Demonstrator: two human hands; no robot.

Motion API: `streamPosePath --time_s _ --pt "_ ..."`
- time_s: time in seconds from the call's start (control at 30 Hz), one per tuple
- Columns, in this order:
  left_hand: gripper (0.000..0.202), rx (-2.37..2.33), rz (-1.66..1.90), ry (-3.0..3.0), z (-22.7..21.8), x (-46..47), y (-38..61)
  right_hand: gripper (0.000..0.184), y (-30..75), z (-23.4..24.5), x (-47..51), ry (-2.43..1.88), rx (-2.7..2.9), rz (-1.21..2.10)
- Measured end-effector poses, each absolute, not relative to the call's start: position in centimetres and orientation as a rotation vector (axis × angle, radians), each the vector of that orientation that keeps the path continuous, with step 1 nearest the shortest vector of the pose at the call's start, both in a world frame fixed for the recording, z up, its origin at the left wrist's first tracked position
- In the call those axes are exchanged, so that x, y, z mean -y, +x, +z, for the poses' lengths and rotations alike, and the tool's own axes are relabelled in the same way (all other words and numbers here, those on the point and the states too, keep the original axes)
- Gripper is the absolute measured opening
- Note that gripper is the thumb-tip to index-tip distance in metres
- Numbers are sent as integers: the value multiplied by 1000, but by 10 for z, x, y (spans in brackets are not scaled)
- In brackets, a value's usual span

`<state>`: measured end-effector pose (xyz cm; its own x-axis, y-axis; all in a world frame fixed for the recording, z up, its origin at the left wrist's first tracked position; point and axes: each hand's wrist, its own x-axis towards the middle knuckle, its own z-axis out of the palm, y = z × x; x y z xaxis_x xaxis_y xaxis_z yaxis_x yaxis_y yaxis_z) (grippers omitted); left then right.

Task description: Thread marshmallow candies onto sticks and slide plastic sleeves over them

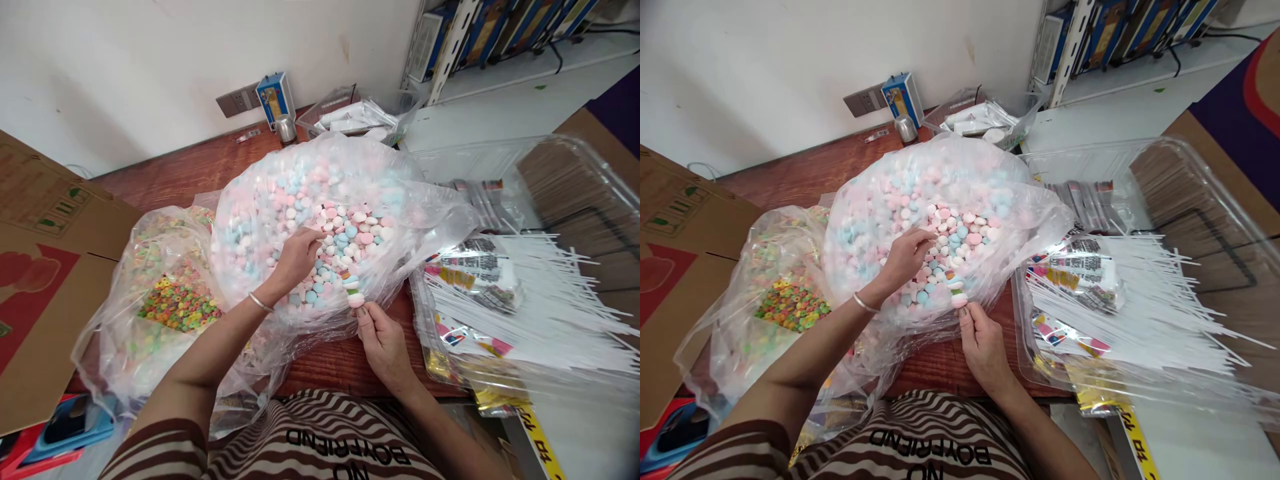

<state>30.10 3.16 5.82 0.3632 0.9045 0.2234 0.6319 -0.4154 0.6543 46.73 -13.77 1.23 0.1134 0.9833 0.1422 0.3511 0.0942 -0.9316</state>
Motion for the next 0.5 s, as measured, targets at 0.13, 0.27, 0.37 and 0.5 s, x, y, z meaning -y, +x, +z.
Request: streamPosePath --time_s 0.13,0.27,0.37,0.5 --pt "22 -1386 585 2505 40 -61 302 31 469 7 140 -1416 1386 878" --pt "15 -1480 594 2590 34 -58 303 29 469 5 140 -1410 1386 932" --pt "11 -1516 730 2517 38 -55 301 29 468 3 138 -1400 1383 955" --pt "14 -1509 965 2372 39 -67 309 28 466 2 137 -1374 1396 977"
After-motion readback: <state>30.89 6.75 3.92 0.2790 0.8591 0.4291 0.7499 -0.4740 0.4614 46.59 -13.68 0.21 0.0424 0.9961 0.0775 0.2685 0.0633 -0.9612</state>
